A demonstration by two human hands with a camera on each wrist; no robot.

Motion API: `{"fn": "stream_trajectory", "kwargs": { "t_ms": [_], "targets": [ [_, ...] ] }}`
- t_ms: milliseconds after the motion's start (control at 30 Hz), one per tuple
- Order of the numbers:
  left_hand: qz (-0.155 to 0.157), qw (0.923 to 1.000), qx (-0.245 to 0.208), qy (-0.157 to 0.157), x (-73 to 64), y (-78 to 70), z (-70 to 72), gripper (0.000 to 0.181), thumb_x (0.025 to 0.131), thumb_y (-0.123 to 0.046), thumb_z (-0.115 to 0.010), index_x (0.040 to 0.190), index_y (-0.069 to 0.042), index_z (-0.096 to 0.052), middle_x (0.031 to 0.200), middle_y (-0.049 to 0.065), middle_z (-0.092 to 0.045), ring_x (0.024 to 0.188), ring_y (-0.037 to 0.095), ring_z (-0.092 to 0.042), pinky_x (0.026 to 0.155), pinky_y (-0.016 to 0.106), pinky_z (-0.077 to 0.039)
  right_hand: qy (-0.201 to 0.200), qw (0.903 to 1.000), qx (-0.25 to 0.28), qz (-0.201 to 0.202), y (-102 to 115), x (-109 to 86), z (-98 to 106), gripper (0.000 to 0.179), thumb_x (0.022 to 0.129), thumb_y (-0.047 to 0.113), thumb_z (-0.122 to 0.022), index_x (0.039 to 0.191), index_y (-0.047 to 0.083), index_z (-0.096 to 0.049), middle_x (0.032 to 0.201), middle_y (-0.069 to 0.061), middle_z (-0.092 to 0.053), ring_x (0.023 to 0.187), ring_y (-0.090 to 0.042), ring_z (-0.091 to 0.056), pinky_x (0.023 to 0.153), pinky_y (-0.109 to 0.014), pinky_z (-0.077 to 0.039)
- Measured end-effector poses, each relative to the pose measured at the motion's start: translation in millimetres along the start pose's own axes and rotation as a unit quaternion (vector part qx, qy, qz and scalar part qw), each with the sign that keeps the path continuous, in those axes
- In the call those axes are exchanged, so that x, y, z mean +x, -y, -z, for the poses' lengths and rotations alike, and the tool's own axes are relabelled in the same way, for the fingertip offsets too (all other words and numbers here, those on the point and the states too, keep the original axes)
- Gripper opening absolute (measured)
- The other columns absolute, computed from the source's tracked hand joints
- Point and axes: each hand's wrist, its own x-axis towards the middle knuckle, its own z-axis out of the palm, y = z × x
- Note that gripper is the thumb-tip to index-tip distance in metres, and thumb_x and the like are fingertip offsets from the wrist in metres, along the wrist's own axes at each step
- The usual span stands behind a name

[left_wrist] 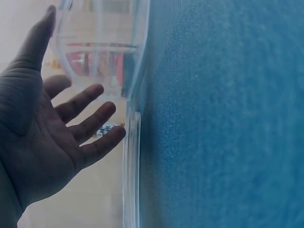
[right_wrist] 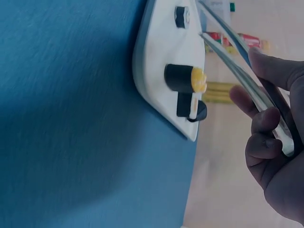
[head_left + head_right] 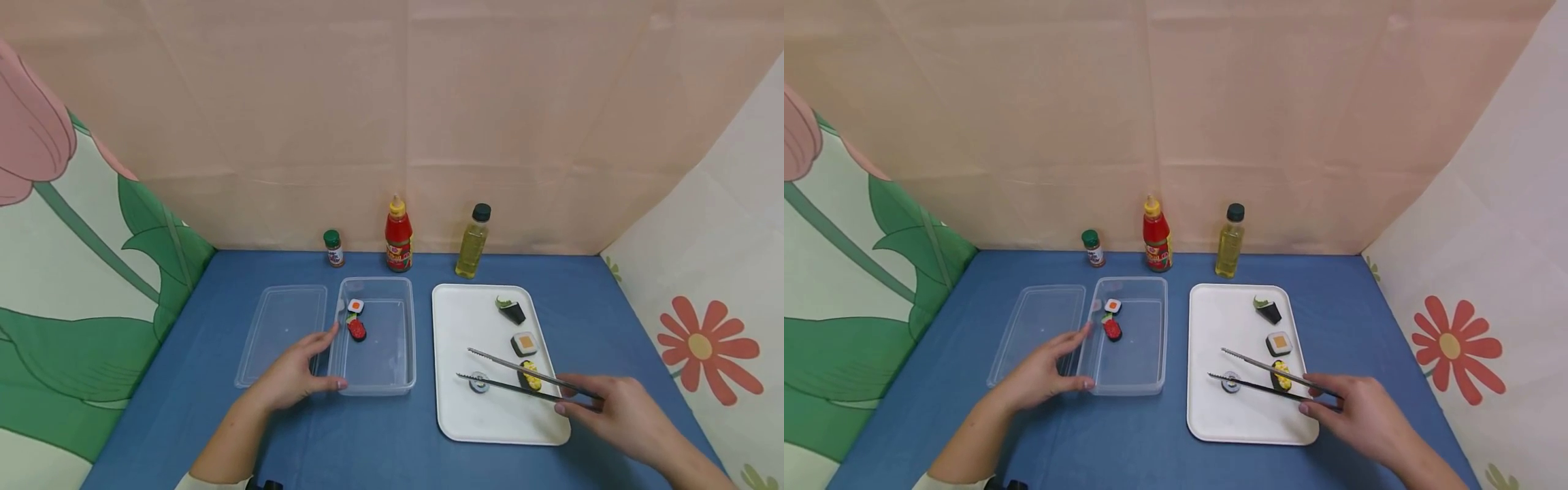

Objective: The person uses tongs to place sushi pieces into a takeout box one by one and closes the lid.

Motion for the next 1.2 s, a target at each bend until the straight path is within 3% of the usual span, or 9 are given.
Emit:
{"fn": "stream_trajectory", "kwargs": {
  "t_ms": [233, 500, 667, 1200],
  "targets": [
    [-0.002, 1.0, 0.01, -0.002, 0.1, 0.1, 0.4, 0.105, 0.077, -0.05, -0.09, 0.163, -0.024, -0.035, 0.16, 0.019, -0.04, 0.143, 0.047, -0.041, 0.107, 0.066, -0.04, 0.042, 0.9991, 0.005, -0.01, -10.3, -9.5, 3.0, 0.045, 0.081, 0.031, -0.09, 0.121, 0.015, -0.078, 0.088, 0.014, -0.073, 0.056, -0.002, -0.052, 0.05, -0.023, -0.044],
    [0.004, 1.0, 0.008, -0.003, -0.7, -2.2, -0.6, 0.105, 0.077, -0.049, -0.09, 0.163, -0.025, -0.036, 0.16, 0.018, -0.04, 0.143, 0.047, -0.041, 0.108, 0.066, -0.04, 0.055, 0.9981, -0.015, -0.022, -16.9, -14.1, 3.2, 0.043, 0.082, 0.03, -0.088, 0.122, 0.017, -0.078, 0.084, 0.018, -0.071, 0.053, -0.002, -0.048, 0.049, -0.022, -0.041],
    [0.003, 1.0, 0.009, -0.001, -0.3, -1.3, -0.3, 0.104, 0.078, -0.05, -0.09, 0.163, -0.025, -0.035, 0.16, 0.018, -0.04, 0.143, 0.047, -0.041, 0.108, 0.066, -0.04, 0.055, 0.998, -0.022, -0.023, -19.1, -14.5, 4.4, 0.04, 0.083, 0.03, -0.088, 0.12, 0.017, -0.079, 0.084, 0.018, -0.071, 0.057, -0.002, -0.048, 0.05, -0.022, -0.04],
    [0.01, 0.9999, 0.01, -0.001, 0.8, -2.3, 0.1, 0.106, 0.077, -0.05, -0.09, 0.164, -0.024, -0.035, 0.16, 0.018, -0.04, 0.144, 0.046, -0.04, 0.11, 0.066, -0.039, 0.022, 0.9987, -0.037, 0.028, -14.0, -9.5, 6.7, 0.036, 0.084, 0.029, -0.087, 0.117, 0.016, -0.081, 0.077, 0.022, -0.066, 0.057, 0.0, -0.047, 0.05, -0.021, -0.04]
  ]
}}
